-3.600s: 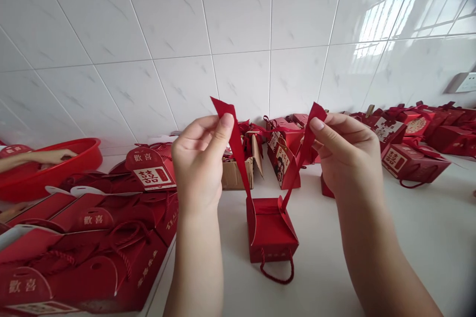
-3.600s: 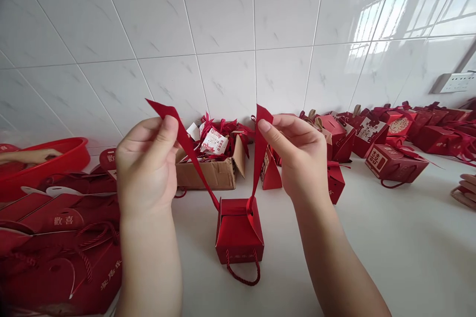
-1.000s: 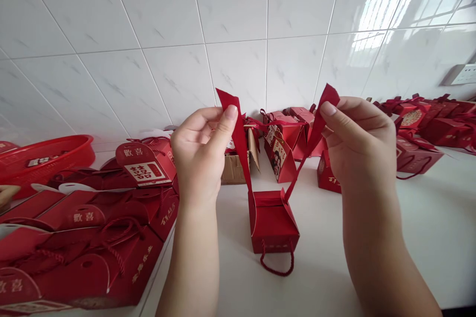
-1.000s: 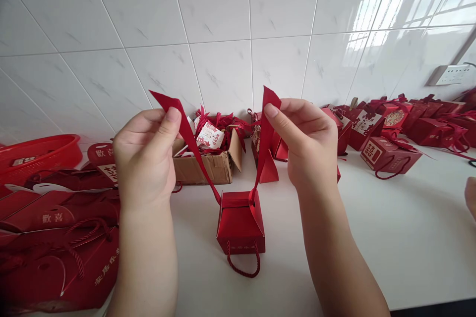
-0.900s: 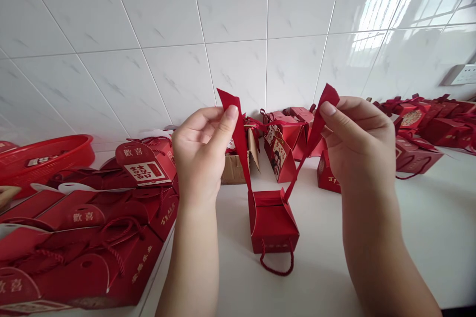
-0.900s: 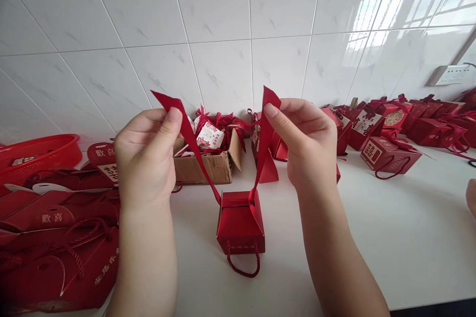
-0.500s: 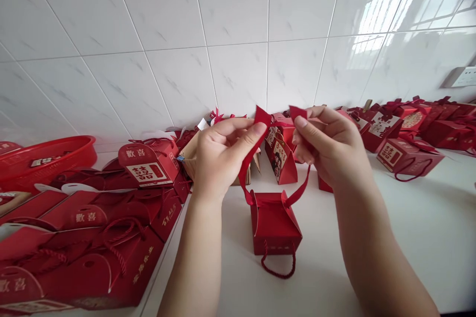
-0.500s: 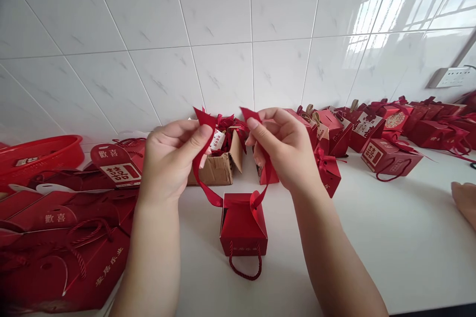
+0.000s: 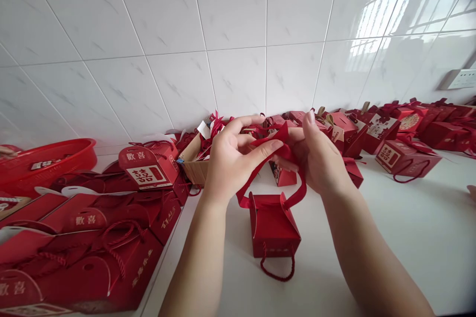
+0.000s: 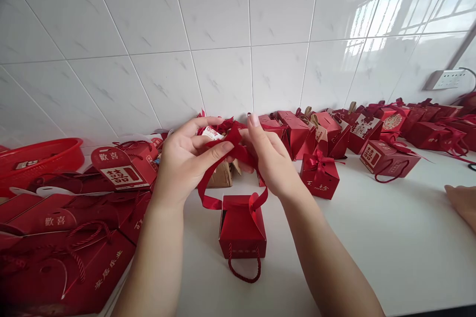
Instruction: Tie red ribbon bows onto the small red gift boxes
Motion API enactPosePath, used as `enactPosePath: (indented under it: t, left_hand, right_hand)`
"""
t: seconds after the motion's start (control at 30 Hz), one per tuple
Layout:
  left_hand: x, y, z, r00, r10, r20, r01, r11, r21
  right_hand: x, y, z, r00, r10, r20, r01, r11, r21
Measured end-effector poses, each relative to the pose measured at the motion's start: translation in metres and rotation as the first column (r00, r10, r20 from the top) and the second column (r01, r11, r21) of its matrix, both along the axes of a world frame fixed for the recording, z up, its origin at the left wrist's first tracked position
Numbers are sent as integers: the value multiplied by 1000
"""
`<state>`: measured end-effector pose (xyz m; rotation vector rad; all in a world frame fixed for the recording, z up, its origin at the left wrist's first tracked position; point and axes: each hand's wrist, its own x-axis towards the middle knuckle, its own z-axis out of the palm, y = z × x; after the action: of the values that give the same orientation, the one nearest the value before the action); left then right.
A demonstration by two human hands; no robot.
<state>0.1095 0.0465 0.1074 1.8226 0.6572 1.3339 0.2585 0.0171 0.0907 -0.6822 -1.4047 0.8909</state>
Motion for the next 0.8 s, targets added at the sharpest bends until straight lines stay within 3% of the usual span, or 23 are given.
enactPosePath:
  t: [0.17, 0.33, 0.47, 0.63, 0.8]
  left_hand:
    - [1, 2, -1, 997, 69, -35, -65, 994, 87]
    - [1, 4, -3, 999, 18, -27, -15, 993, 115]
    - [-5, 6, -1, 997, -41, -68, 45, 997, 60]
    - [-17, 5, 4, 937, -242, -253, 239, 970, -45]
    - [-20, 5, 5, 919, -145, -368, 152, 988, -11]
  right_hand:
    - [0, -3, 2, 998, 58, 19, -58, 998, -12]
    - [4, 1, 5, 961, 253, -113, -265, 958, -113]
    - [9, 5, 3, 941, 303, -153, -323, 938, -128]
    - [22, 5, 0, 924, 381, -7, -379, 916, -133]
    - [33, -3, 6, 910, 290, 297, -280, 957, -76]
